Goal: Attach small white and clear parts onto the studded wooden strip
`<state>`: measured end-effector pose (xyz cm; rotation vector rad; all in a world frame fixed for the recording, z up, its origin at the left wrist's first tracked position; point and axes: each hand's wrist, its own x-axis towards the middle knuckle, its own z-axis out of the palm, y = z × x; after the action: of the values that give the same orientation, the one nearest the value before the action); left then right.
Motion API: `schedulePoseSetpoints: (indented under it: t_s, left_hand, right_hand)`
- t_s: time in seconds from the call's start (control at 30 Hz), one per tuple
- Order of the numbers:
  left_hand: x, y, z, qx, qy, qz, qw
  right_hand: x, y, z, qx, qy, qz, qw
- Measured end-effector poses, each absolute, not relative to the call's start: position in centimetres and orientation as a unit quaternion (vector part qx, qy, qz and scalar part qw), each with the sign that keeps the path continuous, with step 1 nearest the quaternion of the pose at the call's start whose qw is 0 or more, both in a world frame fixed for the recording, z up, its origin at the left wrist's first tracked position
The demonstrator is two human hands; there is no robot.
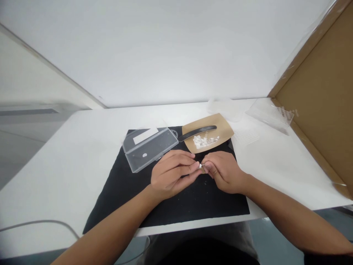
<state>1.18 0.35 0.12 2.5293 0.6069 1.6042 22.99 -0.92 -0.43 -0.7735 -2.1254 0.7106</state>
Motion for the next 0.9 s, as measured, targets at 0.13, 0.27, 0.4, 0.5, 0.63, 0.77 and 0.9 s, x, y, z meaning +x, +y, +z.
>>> schedulePoseSetpoints:
  t_s: [0.13, 0.27, 0.4, 0.5, 0.63, 0.77, 0.9]
  left_hand:
    - [1.0, 0.4, 0.3, 0.828, 0.206, 0.52, 0.035]
    - [0.9, 0.5, 0.3, 0.832, 0.205, 0.514, 0.042]
    - [1.0, 0.6, -0.1, 0.827, 0.201, 0.522, 0.054]
    - [0.9, 0.5, -0.4, 0.828, 0.193, 0.52, 0.077]
    - [0.8, 0.4, -0.6, 0.835, 0.194, 0.503, 0.11]
    - [0.7, 0.3, -0.6, 0.844, 0.196, 0.479, 0.141]
    - [0.6, 0.2, -0.7, 0.84, 0.219, 0.464, 0.173]
  right_hand:
    - [23.0, -1.0, -0.4, -0.303, -0.835, 0.281, 0.364]
    - [23.2, -0.9, -0.4, -0.306, -0.86, 0.21, 0.35]
    - [23.2, -0.8, -0.4, -0.303, -0.872, 0.177, 0.341]
    - [23.1, -0.7, -0.3, -0.297, -0.873, 0.179, 0.342]
    - [23.0, -0.7, -0.3, -0.292, -0.872, 0.184, 0.347]
    - [23.0, -0.7, -0.4, -0.298, -0.87, 0.173, 0.351]
    - [23.1, -0.7, -0.4, -0.297, -0.871, 0.172, 0.352]
